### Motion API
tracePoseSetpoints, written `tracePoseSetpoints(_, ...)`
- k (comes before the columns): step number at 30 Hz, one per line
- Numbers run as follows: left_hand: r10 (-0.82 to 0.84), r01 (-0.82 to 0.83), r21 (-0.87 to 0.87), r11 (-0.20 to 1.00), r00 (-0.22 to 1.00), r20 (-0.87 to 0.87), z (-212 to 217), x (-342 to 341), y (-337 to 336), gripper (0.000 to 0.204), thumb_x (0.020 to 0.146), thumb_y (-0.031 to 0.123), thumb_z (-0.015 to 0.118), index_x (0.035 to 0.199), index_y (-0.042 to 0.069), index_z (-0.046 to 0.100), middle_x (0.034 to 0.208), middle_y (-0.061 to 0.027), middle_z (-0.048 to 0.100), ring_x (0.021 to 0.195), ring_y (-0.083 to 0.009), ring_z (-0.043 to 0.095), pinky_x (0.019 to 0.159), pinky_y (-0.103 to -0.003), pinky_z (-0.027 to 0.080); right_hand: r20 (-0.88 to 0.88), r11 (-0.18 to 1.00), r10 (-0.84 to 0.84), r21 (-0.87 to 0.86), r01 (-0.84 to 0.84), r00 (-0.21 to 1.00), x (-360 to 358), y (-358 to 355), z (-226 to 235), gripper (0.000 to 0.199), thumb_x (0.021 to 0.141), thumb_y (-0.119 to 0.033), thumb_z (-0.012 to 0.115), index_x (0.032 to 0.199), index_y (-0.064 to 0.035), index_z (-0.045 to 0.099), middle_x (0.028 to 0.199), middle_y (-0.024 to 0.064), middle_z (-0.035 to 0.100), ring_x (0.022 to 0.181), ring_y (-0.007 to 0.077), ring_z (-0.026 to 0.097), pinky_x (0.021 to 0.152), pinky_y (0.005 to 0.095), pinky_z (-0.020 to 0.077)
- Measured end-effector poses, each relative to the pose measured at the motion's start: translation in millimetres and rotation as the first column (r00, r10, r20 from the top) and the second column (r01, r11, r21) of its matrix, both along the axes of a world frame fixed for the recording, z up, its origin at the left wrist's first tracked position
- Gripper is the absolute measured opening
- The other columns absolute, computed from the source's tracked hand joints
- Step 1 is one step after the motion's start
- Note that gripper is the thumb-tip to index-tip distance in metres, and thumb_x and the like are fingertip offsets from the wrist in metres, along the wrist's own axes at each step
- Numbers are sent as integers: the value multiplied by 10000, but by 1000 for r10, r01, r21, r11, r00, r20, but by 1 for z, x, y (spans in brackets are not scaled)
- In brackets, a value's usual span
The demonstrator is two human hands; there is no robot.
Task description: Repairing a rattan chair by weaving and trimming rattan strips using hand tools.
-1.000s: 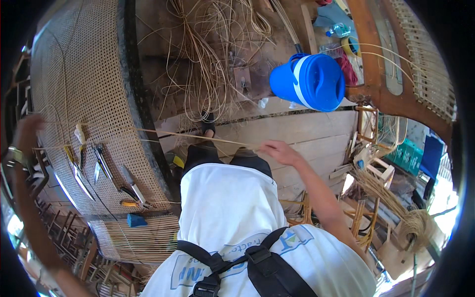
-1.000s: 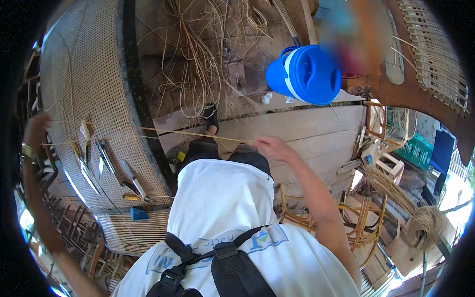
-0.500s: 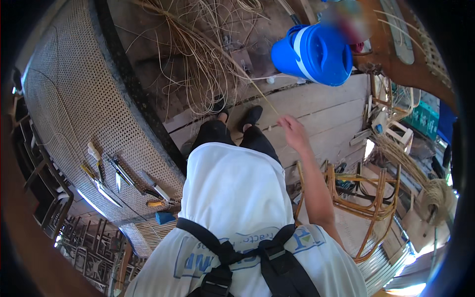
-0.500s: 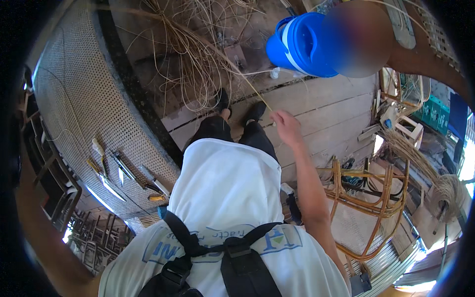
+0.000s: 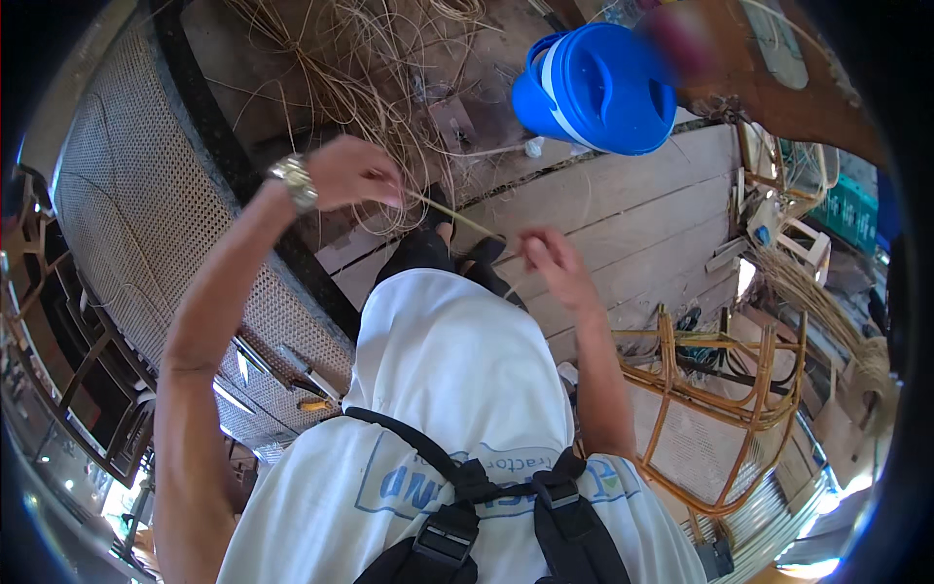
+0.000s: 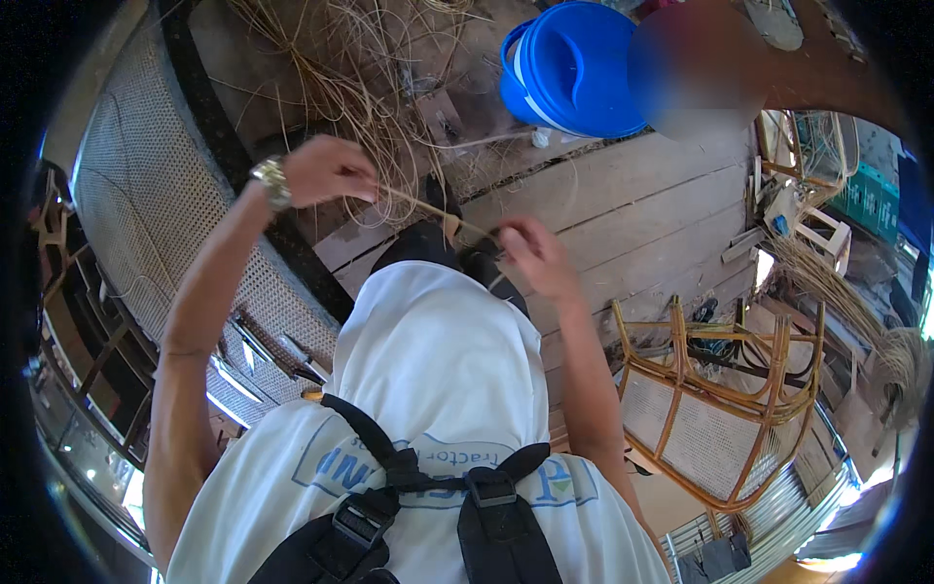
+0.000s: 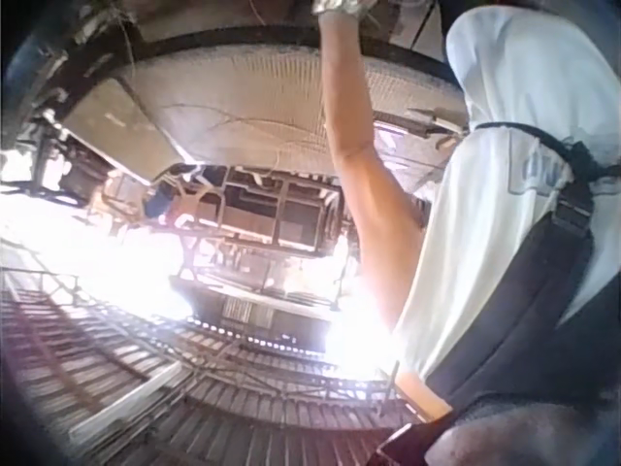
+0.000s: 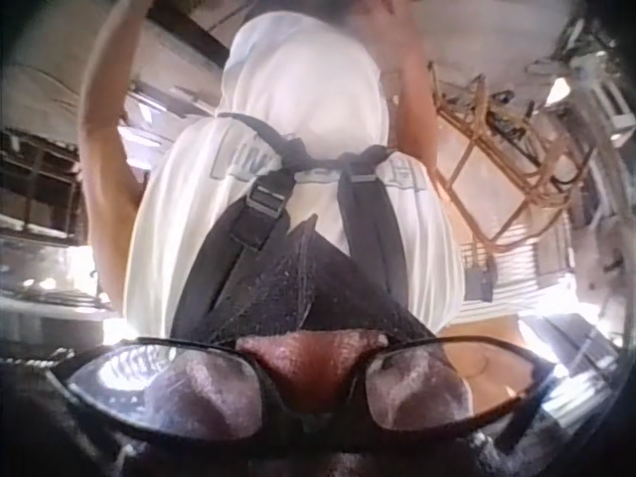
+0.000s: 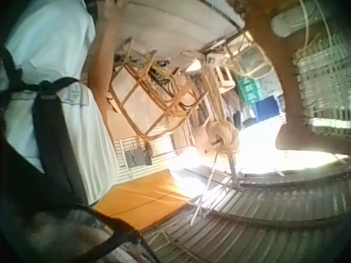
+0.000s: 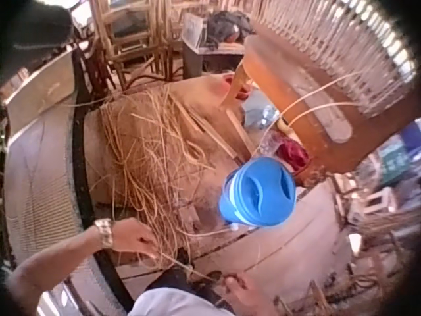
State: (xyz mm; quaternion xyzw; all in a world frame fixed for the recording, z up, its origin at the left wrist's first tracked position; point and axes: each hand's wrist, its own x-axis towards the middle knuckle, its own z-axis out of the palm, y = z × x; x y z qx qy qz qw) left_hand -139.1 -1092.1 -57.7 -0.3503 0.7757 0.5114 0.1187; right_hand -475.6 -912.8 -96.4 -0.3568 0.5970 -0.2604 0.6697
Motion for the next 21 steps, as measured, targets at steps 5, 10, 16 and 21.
tracePoseSetpoints(5,217,-217,-9,976,972,86,15,63,-48,270,885,314,681,999,72,722,853,-42,663,741,-146,591,666,-300,466,-349,505,863,576,-642,365,-86,109,-54,448,958,-405,537,1241,-61,588,1129,129,672,1088,261,622,930,397,480)
tracePoseSetpoints(10,120,-50,-268,962,960,254,34,73,-73,308,893,348,657,971,58,725,882,-75,644,788,-209,602,705,-362,478,80,581,772,315,-751,631,-108,123,-36,438,975,-366,496,1299,-78,561,1247,158,616,1198,330,551,1007,419,436)
tracePoseSetpoints(16,-1,141,-451,881,955,297,42,59,-63,299,878,326,654,893,35,724,839,-88,595,772,-237,584,709,-395,473,-640,902,-90,-377,-211,763,-54,-22,2,391,883,-153,625,1238,-8,545,1177,199,590,1113,393,547,958,444,440)
tracePoseSetpoints(21,-40,87,-191,978,970,241,88,30,-40,247,874,269,656,878,32,727,817,-85,611,721,-208,585,662,-364,479,-696,792,-47,-463,-398,717,12,-74,-97,461,859,-243,667,1264,-60,543,1217,190,559,1117,361,542,954,436,438)
